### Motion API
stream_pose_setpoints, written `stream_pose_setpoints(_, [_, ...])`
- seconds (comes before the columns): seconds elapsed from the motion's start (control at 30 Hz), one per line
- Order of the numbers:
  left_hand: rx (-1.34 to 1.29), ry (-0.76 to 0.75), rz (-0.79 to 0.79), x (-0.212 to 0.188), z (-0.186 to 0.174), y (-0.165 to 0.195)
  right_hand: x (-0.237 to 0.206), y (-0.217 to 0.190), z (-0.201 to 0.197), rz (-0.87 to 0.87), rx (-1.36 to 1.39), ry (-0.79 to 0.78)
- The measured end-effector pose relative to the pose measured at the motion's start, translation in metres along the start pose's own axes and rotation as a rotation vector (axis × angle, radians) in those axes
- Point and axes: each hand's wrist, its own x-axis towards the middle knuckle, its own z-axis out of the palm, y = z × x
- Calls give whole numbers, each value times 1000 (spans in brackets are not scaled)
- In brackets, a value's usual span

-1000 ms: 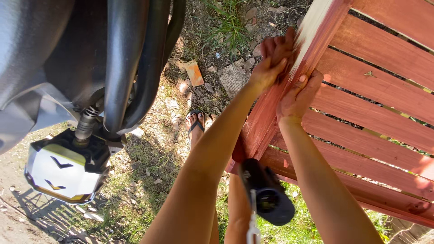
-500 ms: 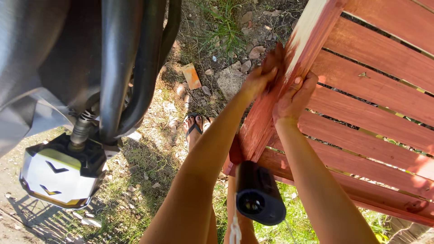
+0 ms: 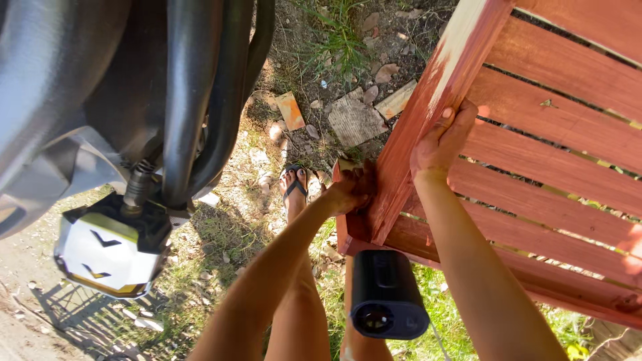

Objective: The person wipes a reddish wood stain onto a slatted wooden table using a cloth, working along the edges and frame rails, then dips the cloth into a container of stain and continues applying it to the tabletop surface.

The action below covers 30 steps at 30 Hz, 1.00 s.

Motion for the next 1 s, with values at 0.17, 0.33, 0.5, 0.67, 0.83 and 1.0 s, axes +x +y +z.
stream_pose_setpoints(0.17, [-68, 32, -47, 2, 5, 9, -3, 6, -2, -2, 3, 12])
stream_pose_setpoints(0.33, [-158, 154, 66, 43, 12, 5, -4, 7, -4, -22, -71, 27])
stream_pose_setpoints(0.5, [-155, 201, 111, 31, 18, -2, -6, 3, -4, -41, -188, 47])
stream_pose_setpoints(0.67, [-193, 205, 194, -10, 13, 15, -8, -2, -7, -15, -199, 48])
stream_pose_setpoints(0.83, [-458, 169, 215, -10, -2, 37, -9, -2, -9, -57, -159, 53])
stream_pose_setpoints(1.0, [-302, 300, 248, -4, 3, 37, -10, -2, -9, -23, -190, 69])
